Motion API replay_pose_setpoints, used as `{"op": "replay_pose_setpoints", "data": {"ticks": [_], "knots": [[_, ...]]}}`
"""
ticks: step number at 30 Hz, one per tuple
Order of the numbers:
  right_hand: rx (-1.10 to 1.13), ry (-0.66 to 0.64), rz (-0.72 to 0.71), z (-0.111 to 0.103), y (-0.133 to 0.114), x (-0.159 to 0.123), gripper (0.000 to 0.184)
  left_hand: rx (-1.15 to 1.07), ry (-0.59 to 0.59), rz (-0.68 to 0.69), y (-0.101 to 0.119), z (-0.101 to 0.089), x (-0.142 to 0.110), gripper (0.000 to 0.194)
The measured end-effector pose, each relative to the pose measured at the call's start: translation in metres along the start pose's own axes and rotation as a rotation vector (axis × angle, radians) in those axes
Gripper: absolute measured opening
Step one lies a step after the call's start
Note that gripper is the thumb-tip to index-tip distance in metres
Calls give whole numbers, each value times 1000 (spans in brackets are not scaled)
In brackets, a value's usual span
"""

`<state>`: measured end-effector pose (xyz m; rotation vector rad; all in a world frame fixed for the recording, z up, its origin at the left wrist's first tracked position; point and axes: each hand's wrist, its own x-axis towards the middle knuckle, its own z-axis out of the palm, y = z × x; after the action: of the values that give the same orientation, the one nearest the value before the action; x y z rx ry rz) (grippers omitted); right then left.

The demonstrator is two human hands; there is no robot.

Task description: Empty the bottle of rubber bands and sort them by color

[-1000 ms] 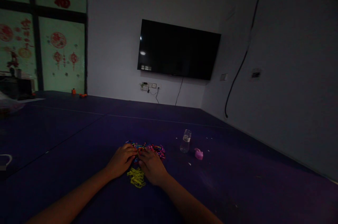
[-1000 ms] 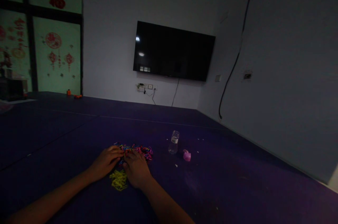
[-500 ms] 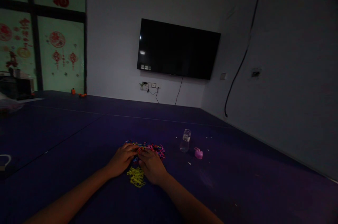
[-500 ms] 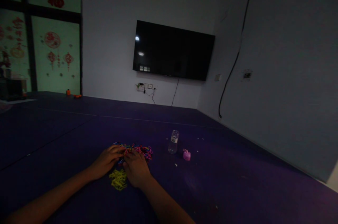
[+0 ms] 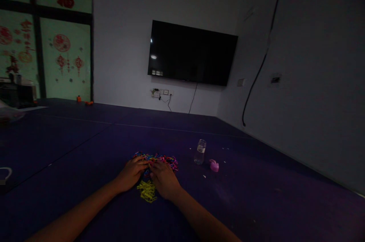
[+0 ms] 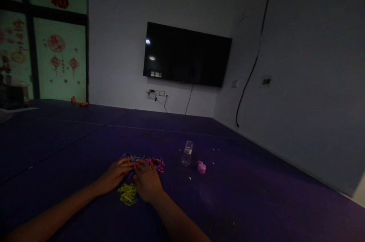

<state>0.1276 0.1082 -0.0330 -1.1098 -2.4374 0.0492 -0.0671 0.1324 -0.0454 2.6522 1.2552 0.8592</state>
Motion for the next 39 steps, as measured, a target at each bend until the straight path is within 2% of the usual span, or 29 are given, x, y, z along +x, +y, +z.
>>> {"op": "replay_pose_setpoints", "data": {"ticks": [6,12,17,23,31,39], "knots": [[-9,65,23,2,1,0,38,1,42,37,1,0,0,44],[4,-2,-84,-2,-2,-1,34,-28,182,32,4,-3,2,29],[-19,-59,-73,-3,-2,-2,36,20,133,20,10,-4,1,23],[-47,-58,-58,2,1,-2,36,56,87,9,11,-3,0,28],[-19,-25,-63,0,0,-1,37,37,117,30,9,-3,0,29],[37,38,-96,-5,-3,-2,35,-100,204,100,7,-6,2,26]]}}
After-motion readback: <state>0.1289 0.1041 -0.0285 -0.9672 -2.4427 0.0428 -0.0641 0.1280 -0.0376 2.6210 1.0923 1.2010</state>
